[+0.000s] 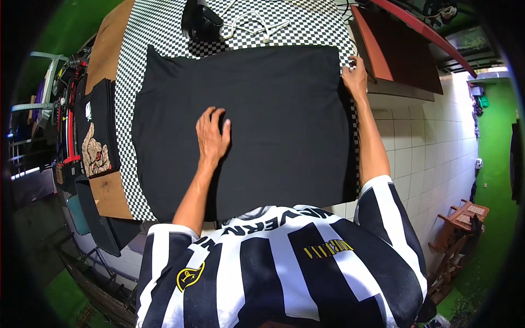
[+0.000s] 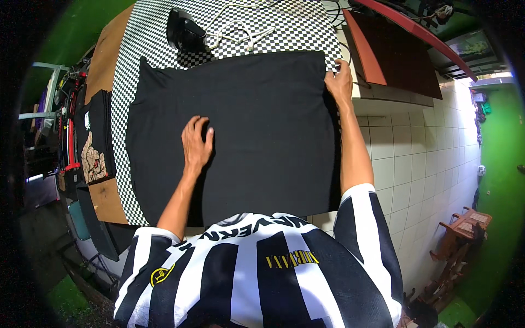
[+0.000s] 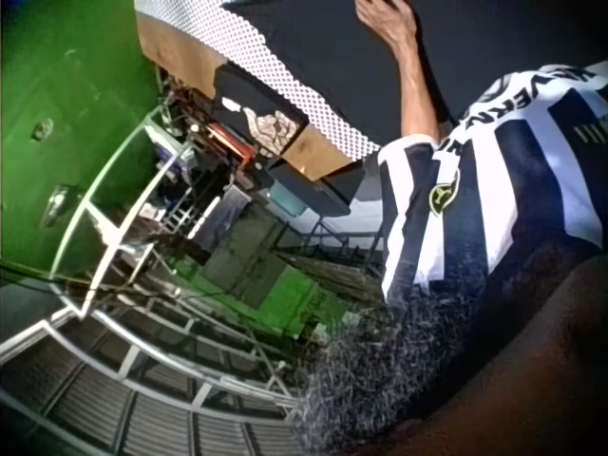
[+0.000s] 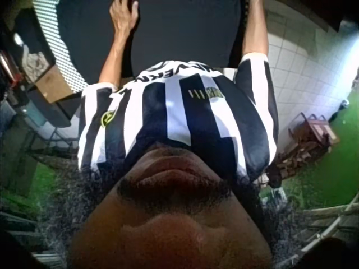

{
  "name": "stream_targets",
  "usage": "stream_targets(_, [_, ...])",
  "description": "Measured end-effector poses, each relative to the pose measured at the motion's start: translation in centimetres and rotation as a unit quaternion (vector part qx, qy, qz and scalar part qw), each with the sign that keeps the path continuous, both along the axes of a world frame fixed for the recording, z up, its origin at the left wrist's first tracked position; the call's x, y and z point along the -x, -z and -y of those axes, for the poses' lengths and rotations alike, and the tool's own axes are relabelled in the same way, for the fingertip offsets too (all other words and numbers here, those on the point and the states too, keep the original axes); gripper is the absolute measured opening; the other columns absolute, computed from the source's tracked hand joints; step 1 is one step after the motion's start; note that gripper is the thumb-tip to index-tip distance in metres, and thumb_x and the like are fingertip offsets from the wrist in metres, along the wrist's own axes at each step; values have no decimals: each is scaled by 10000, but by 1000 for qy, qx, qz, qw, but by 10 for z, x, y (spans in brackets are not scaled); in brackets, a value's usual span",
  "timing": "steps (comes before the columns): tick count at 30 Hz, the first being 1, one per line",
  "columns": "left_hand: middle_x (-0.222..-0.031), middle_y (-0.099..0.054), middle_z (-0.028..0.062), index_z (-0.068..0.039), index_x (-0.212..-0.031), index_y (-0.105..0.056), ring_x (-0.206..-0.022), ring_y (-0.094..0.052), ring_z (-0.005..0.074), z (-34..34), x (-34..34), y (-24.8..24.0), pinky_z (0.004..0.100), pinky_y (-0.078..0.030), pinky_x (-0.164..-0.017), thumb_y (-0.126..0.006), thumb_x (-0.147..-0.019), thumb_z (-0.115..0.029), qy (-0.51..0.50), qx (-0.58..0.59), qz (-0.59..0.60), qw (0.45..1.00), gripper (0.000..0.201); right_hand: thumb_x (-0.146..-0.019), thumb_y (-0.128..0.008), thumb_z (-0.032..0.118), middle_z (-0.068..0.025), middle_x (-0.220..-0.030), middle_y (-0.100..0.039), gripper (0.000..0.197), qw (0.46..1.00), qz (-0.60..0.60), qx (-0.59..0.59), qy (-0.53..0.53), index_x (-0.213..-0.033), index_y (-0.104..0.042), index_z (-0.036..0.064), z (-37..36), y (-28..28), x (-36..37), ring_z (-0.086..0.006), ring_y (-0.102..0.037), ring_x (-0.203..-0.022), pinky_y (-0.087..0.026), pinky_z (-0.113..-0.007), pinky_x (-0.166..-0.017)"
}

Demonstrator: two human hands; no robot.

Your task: Ironing and folding a black garment on a checkered work table.

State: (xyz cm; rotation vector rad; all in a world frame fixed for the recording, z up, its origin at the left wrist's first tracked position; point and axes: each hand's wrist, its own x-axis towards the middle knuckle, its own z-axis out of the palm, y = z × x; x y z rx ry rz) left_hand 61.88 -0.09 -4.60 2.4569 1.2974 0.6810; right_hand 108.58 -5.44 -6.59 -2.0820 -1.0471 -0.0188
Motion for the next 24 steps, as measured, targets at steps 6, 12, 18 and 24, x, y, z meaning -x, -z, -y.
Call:
stream_targets(6, [-1140, -631, 123, -115, -1237, -640, -1027, -621, 336, -111, -40, -3, 449, -471, -929, -635, -939, -165, -10, -72, -1, 997, 302, -900, -649, 146, -238, -1211, -601, 391, 980, 149, 31, -132, -1266, -582, 26, -38, 1, -18, -429, -573, -1116, -476, -479, -964])
stream_targets(12, [-1112, -652, 165, -133, -1289, -628, -951, -659, 374, -158, -58, 5, 466, -522, -823, -604, -977, -256, -44, -44, -78, 995, 337, -913, -672, 103, -166, -992, -695, 137, 981, 122, -2, -149, -1020, -685, 18, -34, -4, -9, -373, -659, -955, -520, -420, -841])
stream_targets(18, [-898, -680, 93, -125, -963, -661, -768, -663, 354, -170, -53, 9, 457, -503, -687, -646, -960, -256, -32, -126, -15, 991, 132, -869, -736, 108, -144, -951, -738, 138, 994, 30, -12, -109, -984, -732, 31, -28, -21, -10, -323, -713, -815, -550, -393, -726])
stream_targets(24, [-942, -726, 115, -93, -990, -660, -805, -692, 366, -178, -61, 3, 441, -528, -687, -663, -949, -248, -78, -116, -1, 990, 161, -880, -731, 130, -133, -1022, -709, 217, 969, 222, -7, -112, -1076, -688, 48, -39, -19, -15, -341, -689, -895, -548, -416, -769])
